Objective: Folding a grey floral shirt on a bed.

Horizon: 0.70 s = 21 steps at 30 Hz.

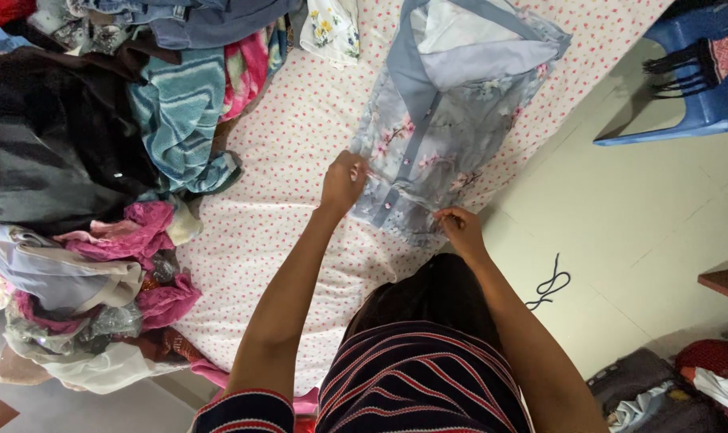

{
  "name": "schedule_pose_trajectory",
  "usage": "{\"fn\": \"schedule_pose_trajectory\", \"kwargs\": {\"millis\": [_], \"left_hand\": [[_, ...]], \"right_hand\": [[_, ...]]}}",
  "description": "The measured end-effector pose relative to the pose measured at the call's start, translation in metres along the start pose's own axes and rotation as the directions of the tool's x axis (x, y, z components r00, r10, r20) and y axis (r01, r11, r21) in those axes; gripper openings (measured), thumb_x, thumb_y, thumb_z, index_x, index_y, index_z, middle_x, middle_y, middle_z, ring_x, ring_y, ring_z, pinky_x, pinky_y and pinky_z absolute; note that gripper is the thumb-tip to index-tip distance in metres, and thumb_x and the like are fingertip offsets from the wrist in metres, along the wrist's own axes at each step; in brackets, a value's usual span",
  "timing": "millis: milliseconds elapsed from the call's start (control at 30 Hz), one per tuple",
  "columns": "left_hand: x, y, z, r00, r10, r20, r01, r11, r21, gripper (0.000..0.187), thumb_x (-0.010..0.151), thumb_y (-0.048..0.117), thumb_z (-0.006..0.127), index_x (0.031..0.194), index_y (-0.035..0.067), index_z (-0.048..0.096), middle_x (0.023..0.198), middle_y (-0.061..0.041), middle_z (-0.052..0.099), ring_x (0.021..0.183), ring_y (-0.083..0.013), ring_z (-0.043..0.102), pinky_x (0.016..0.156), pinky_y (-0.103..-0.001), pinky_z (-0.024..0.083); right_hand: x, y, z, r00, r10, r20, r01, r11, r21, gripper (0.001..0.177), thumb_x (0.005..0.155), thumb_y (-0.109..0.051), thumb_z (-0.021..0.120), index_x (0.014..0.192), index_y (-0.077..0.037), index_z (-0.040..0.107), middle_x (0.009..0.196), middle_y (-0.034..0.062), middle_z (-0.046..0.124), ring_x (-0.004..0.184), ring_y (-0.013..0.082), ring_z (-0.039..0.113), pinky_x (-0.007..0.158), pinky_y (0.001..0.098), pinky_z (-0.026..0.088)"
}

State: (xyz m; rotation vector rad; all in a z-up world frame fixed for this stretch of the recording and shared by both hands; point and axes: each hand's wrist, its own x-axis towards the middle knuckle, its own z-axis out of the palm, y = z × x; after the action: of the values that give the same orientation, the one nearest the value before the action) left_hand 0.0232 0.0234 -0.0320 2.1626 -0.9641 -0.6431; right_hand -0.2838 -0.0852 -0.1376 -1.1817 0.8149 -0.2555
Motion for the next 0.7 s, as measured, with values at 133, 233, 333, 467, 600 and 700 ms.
{"fn": "schedule_pose_trajectory", "kwargs": {"millis": [133, 233, 333, 467, 600, 700], "left_hand": [[0.000, 0.005, -0.004, 0.996, 0.021, 0.092, -0.021, 1.000, -0.006, 0.007, 0.092, 0.001, 0.067, 0.097, 0.005, 0.068, 0.097, -0.014, 0.063, 0.083, -0.0267, 0.070, 0.073, -0.034, 0.059], [-0.003, 0.005, -0.008, 0.990, -0.006, 0.142, 0.012, 0.999, -0.043, 0.010, 0.088, 0.002, 0.069, 0.097, 0.007, 0.067, 0.097, -0.013, 0.063, 0.082, -0.0274, 0.070, 0.073, -0.036, 0.058], [-0.004, -0.003, -0.007, 0.986, -0.047, 0.161, 0.034, 0.996, 0.081, 0.011, 0.088, 0.003, 0.070, 0.096, 0.009, 0.067, 0.099, -0.013, 0.063, 0.085, -0.0287, 0.069, 0.077, -0.039, 0.056], [-0.011, -0.006, -0.006, 0.984, -0.067, 0.168, 0.032, 0.979, 0.199, 0.019, 0.084, 0.006, 0.072, 0.101, 0.013, 0.070, 0.107, -0.014, 0.061, 0.096, -0.0316, 0.065, 0.085, -0.042, 0.054], [-0.016, 0.039, -0.023, 0.995, 0.074, 0.062, -0.088, 0.954, 0.285, 0.033, 0.077, 0.008, 0.075, 0.110, 0.013, 0.071, 0.126, -0.017, 0.057, 0.115, -0.0372, 0.055, 0.095, -0.046, 0.045], [-0.012, 0.029, -0.017, 0.978, 0.174, 0.115, -0.204, 0.918, 0.340, 0.037, 0.084, 0.008, 0.071, 0.121, 0.013, 0.070, 0.139, -0.012, 0.056, 0.130, -0.0357, 0.053, 0.107, -0.047, 0.040]], "right_hand": [[0.001, -0.041, 0.000, 0.977, 0.213, 0.011, -0.213, 0.977, 0.001, 0.020, 0.100, -0.006, 0.063, 0.116, -0.003, 0.074, 0.078, 0.0015, 0.058, 0.065, 0.0085, 0.048, 0.058, 0.0248, 0.040], [0.006, -0.073, -0.003, 0.959, 0.236, 0.155, -0.254, 0.960, 0.113, 0.024, 0.089, -0.003, 0.065, 0.113, -0.005, 0.062, 0.085, -0.0020, 0.063, 0.068, 0.0130, 0.065, 0.058, 0.0291, 0.052], [0.017, -0.089, -0.016, 0.966, 0.172, 0.194, -0.175, 0.985, -0.002, 0.027, 0.086, 0.007, 0.060, 0.113, 0.000, 0.060, 0.087, 0.0073, 0.066, 0.074, 0.0178, 0.070, 0.066, 0.0308, 0.057], [0.027, -0.148, -0.005, 0.989, 0.114, 0.091, -0.145, 0.846, 0.513, 0.022, 0.096, 0.004, 0.062, 0.117, -0.002, 0.060, 0.111, 0.0087, 0.063, 0.095, 0.0174, 0.070, 0.080, 0.0320, 0.056], [0.039, -0.086, 0.004, 0.957, -0.051, -0.285, 0.075, 0.995, 0.072, 0.040, 0.096, -0.008, 0.057, 0.136, -0.014, 0.052, 0.112, 0.0086, 0.060, 0.099, 0.0247, 0.066, 0.085, 0.0394, 0.056], [0.025, -0.056, 0.041, 0.902, -0.432, 0.019, 0.377, 0.765, -0.523, 0.035, 0.096, -0.007, 0.065, 0.131, -0.010, 0.059, 0.122, 0.0165, 0.062, 0.115, 0.0383, 0.062, 0.100, 0.0466, 0.051]]}}
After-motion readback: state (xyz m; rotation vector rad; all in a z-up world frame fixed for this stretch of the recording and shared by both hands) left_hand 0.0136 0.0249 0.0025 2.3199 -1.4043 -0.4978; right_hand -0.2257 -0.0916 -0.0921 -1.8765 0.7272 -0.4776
